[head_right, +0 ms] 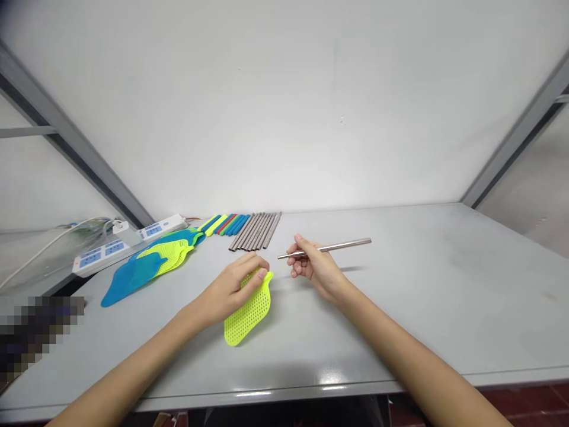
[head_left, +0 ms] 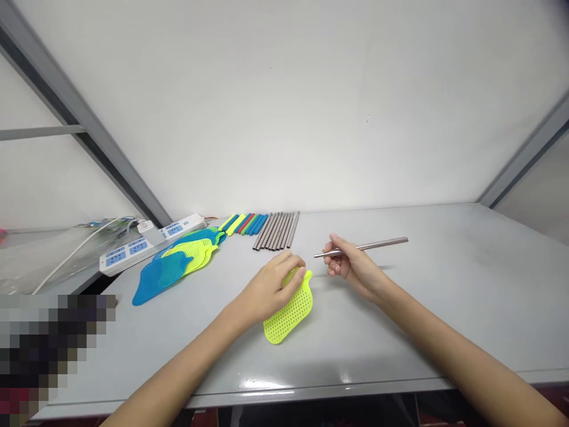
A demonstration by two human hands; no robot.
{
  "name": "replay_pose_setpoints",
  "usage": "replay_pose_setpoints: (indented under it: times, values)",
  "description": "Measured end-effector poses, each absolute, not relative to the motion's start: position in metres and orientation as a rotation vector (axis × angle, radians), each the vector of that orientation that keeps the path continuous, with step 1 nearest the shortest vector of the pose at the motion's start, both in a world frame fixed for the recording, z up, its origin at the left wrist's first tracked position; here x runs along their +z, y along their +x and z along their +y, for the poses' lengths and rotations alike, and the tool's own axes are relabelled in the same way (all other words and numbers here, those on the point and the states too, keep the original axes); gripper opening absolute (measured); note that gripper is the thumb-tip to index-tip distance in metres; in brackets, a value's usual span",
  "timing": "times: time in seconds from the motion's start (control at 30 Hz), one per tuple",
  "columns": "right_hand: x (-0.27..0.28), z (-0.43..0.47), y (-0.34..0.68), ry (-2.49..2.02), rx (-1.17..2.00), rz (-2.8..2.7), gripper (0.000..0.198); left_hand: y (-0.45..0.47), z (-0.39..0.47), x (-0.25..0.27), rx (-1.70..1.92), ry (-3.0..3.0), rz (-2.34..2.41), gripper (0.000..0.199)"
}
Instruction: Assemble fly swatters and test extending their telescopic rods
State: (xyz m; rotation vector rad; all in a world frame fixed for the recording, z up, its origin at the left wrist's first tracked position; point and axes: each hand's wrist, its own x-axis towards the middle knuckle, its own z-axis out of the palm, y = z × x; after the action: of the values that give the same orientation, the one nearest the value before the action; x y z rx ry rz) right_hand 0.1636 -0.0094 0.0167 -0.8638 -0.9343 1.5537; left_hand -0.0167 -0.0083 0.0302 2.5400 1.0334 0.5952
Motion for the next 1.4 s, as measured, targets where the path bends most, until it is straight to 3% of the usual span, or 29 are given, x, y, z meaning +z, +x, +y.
replay_pose_setpoints:
  times: [0.17,1.1,1.4]
  values:
    - [0.015,-0.011,0.164,-0.994,1.479,-0.955,0.038,-0.016,-0.002,0.006,0.619,2.542,1.045,0.029]
    - [-0.013,-0.013,0.143,-1.027,1.57,-0.933,0.027,-0.012,-0.007,-0.002,0.638,2.452,1.04,0.03]
    - [-0.021,-0.012,0.139,-1.075,1.34,-1.021,0.029,-0.014,-0.006,-0.008,0.604,2.406,1.131,0.031]
